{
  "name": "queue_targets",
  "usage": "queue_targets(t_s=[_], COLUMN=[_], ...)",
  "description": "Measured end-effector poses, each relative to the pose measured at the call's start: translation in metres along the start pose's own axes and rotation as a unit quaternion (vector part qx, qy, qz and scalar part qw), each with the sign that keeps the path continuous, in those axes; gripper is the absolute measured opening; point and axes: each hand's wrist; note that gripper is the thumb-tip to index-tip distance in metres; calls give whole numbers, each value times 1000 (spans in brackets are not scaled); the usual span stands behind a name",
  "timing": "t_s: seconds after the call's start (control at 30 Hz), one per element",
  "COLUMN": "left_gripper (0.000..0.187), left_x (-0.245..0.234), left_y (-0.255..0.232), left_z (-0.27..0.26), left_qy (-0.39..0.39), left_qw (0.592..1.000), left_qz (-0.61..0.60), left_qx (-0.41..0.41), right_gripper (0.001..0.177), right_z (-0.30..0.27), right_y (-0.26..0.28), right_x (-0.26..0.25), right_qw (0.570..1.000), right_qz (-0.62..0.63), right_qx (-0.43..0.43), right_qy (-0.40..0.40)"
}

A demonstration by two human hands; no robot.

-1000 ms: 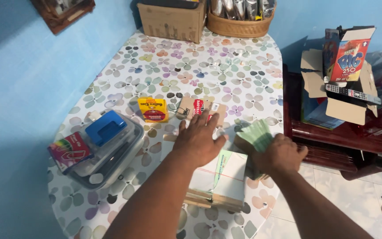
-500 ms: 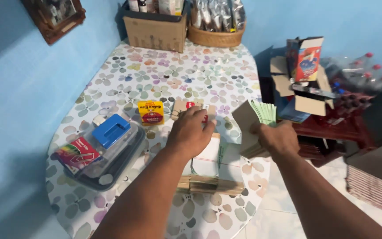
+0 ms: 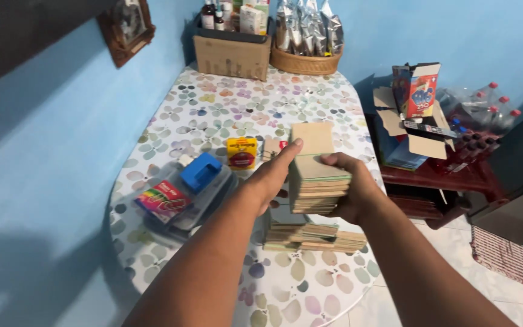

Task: Counting currency stacks, inspecting baseball caps, and using a paper trimmer.

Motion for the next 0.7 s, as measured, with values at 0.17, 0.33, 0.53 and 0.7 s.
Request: queue_targets(t_s=[0.17,0.33,0.53,0.7], left_gripper=[64,45,44,45], left_x=[-31,-59,-71,-70], left_y=[15,38,64,64], left_z=[4,-10,-1,-4], left_qy=[46,51,-3,1], left_qw=[994,976,972,957], left_qz=[-95,-204,-231,-286], left_qx=[-28,-49,-40,-47], right_gripper=[60,49,44,58], right_z=[7,11,6,-10], right_y=[-16,-39,-48,-43], right_x=[37,58,75,82], right_qw=[998,993,989,989], right_qz=[-57,-53,-118,-134], right_qx=[3,11,68,24], right_qy=[3,103,55,61])
Point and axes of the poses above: each hand's wrist, its own z-axis towards the middle knuckle, its own x-axis out of the palm, y = z × x, and after that the axes turned 14 degrees about -x, right-handed
